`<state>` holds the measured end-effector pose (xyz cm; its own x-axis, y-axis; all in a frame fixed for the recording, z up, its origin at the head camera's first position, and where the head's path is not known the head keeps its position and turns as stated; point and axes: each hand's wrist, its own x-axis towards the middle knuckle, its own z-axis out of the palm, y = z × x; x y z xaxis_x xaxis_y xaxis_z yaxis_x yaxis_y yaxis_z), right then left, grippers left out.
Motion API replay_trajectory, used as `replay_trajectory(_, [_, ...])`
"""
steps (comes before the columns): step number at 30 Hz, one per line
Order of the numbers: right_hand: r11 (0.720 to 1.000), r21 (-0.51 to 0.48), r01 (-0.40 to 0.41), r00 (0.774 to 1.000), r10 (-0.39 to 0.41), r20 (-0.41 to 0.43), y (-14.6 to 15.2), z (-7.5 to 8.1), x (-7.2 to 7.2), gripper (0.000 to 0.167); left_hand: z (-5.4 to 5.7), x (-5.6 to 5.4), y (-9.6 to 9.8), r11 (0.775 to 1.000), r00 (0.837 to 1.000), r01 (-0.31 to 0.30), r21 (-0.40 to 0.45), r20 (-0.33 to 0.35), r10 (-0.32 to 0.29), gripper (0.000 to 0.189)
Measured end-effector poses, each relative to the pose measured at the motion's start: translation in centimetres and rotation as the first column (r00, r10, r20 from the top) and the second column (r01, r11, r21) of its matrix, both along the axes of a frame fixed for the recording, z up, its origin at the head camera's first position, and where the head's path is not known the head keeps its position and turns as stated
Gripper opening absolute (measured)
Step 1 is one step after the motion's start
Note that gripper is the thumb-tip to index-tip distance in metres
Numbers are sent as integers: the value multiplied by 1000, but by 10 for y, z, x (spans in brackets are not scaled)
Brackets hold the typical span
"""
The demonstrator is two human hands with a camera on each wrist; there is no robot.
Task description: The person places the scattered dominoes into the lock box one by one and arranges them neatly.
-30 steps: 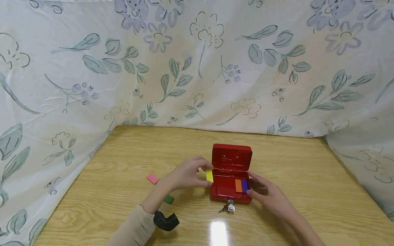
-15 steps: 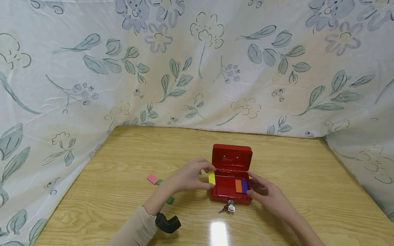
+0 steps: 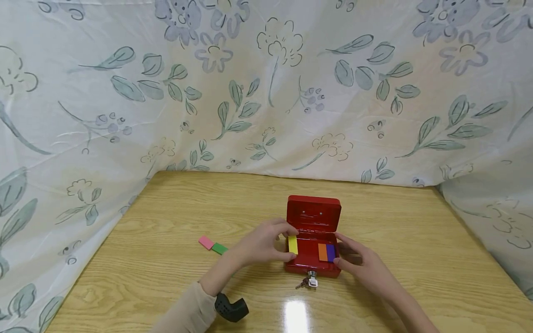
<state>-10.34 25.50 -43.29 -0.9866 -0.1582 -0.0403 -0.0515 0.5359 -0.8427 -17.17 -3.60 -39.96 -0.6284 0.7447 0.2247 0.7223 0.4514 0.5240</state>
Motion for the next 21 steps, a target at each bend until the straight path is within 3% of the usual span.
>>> replay_trajectory(21, [1000,6,21,999,-21,25,-2,2,-2,65,-12,2,16,998,998,-36,-51,-52,33,46])
